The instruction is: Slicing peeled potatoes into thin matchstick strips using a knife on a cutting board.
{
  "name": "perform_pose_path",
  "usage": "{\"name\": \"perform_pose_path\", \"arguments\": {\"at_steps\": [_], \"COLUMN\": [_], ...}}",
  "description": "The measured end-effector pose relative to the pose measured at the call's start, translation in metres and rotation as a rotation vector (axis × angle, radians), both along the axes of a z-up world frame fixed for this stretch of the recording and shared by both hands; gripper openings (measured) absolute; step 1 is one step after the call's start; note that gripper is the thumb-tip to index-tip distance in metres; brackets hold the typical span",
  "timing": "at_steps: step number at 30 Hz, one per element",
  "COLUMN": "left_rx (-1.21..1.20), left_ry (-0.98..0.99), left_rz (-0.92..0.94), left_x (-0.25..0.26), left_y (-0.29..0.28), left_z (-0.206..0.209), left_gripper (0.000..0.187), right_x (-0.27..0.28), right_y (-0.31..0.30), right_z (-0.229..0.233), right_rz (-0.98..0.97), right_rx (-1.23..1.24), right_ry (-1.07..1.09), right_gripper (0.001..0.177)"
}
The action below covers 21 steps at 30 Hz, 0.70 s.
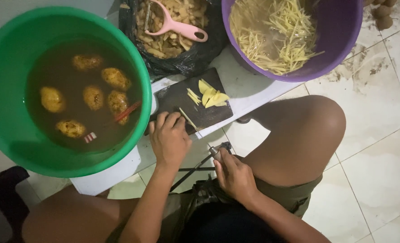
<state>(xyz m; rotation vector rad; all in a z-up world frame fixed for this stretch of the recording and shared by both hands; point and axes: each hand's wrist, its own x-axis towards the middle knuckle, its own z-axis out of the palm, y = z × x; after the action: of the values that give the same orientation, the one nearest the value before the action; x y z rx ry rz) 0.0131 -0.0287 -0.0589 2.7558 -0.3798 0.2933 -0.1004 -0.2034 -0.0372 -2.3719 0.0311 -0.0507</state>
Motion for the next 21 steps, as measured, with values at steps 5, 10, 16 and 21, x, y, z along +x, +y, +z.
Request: {"name": "perform_pose_path", "arguments": {"at_steps": [5, 10, 16, 21], "left_rx": [0.009, -0.029, -0.036, -0.062], "left_ry": [0.018, 0.009, 0.022, -0.031], "left_rz": [0.0, -0.003, 0.005, 0.033], "left_x": [0.001, 0.002, 0.0, 0.0], "left_y": [0.0, -0.001, -0.001, -0.003], "left_z": [0.0, 0.003, 0.001, 0.005], "left_gripper": [0.03, 0.033, 0.032, 0.024], "right_x": [0.001, 0.004, 0.005, -0.001], "right_y": [-0.002, 0.0, -0.001, 0.0], "right_z": [-0.005, -0.003, -0.009, -0.006], "right_rz": [0.013, 0.001, 0.031, -0.037], "right_rx": [-0.035, -0.057, -0.109, -0.077], "right_ry": [0.057, 0.009, 0.062, -0.013], "right_gripper": [0.035, 0.036, 0.042, 0.043]}}
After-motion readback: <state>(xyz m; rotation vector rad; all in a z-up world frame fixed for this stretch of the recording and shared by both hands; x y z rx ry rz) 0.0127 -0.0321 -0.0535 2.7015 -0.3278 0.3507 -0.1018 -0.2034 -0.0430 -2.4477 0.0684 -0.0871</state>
